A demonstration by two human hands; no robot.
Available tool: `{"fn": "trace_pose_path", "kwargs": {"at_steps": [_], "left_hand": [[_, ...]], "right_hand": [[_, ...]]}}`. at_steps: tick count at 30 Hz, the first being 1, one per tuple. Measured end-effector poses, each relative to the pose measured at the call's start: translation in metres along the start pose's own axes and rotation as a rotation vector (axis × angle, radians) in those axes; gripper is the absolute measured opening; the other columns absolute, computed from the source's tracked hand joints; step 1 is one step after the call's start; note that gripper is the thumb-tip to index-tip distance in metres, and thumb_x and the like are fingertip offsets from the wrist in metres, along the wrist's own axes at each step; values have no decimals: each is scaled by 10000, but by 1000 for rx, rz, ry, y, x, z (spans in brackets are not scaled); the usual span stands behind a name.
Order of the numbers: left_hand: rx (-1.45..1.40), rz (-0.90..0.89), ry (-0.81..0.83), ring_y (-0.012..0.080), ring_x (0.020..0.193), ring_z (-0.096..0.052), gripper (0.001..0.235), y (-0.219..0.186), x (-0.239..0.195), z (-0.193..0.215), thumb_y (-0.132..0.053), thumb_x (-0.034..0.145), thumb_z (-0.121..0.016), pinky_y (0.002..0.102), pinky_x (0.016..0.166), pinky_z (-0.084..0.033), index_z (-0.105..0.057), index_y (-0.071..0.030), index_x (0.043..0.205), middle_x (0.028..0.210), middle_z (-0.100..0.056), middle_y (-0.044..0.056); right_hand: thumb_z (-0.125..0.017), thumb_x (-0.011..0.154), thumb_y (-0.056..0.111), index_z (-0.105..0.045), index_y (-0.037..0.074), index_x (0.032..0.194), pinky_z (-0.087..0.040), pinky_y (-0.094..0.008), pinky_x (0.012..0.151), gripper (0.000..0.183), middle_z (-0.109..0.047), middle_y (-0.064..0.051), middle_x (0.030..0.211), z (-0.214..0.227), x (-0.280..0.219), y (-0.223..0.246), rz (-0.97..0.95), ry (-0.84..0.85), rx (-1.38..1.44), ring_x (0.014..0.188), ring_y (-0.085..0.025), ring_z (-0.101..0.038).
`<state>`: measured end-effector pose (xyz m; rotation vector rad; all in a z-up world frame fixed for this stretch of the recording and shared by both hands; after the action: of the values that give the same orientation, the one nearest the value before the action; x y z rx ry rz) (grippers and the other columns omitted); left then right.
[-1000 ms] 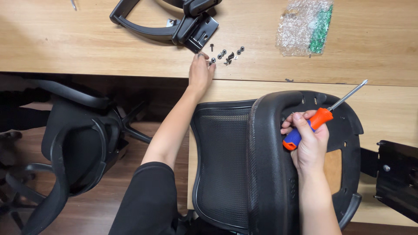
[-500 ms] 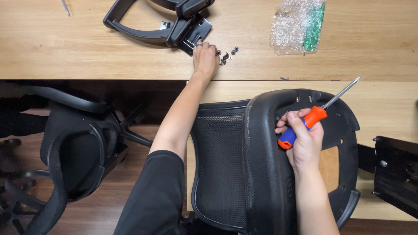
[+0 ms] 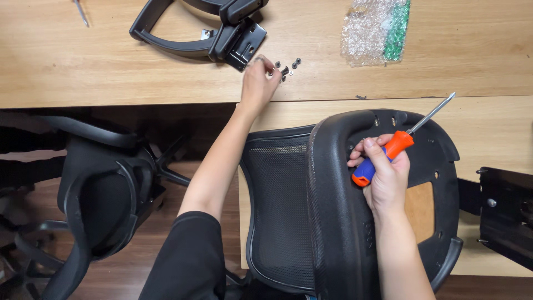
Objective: The person uses a screwdriver to secure screws into the underside of a black mesh office chair seat, then picks up and positions several black screws from a desk.
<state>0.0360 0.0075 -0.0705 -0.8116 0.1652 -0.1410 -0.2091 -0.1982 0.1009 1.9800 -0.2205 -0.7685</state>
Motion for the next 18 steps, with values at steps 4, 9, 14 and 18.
{"fn": "trace_pose_path", "kwargs": {"at_steps": [4, 9, 14, 18], "left_hand": [[-7, -263, 80, 350, 985, -666, 198, 1, 8, -31, -82, 839, -665, 445, 908, -542, -683, 24, 1005, 1007, -697, 199], [298, -290, 149, 410, 1033, -629, 181, 7, 24, -69, 9, 844, -600, 471, 917, -528, -712, 31, 984, 1042, -678, 230], [433, -385, 148, 395, 1038, -625, 206, 17, 28, -81, 59, 822, -566, 459, 923, -530, -725, 26, 948, 1044, -676, 231], [499, -430, 158, 376, 1036, -635, 158, 15, 30, -85, 24, 853, -586, 465, 909, -530, -739, 14, 895, 1019, -688, 211]], "right_hand": [[-673, 1009, 68, -538, 91, 1047, -595, -337, 687, 142, -659, -111, 927, 3, 1, -3, 5, 4, -31, 809, -204, -679], [-675, 1004, 73, -539, 97, 1044, -589, -334, 674, 144, -652, -106, 913, 2, 1, -2, 18, -12, -11, 789, -195, -674], [-670, 1006, 68, -537, 90, 1040, -590, -333, 679, 139, -654, -105, 914, 2, 0, -1, 13, -3, 2, 792, -194, -675], [-664, 1008, 69, -532, 94, 1039, -592, -334, 675, 138, -652, -100, 910, 0, -2, -1, 13, -15, 28, 782, -189, -670]]}}
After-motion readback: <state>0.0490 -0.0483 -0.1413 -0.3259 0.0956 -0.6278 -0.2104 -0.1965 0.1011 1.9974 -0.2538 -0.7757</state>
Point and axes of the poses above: each hand's wrist, its own x-axis towards the middle knuckle, its own z-axis out of the back of the hand, y = z × x, the point moved 1 cm from there along x, towards the middle knuckle
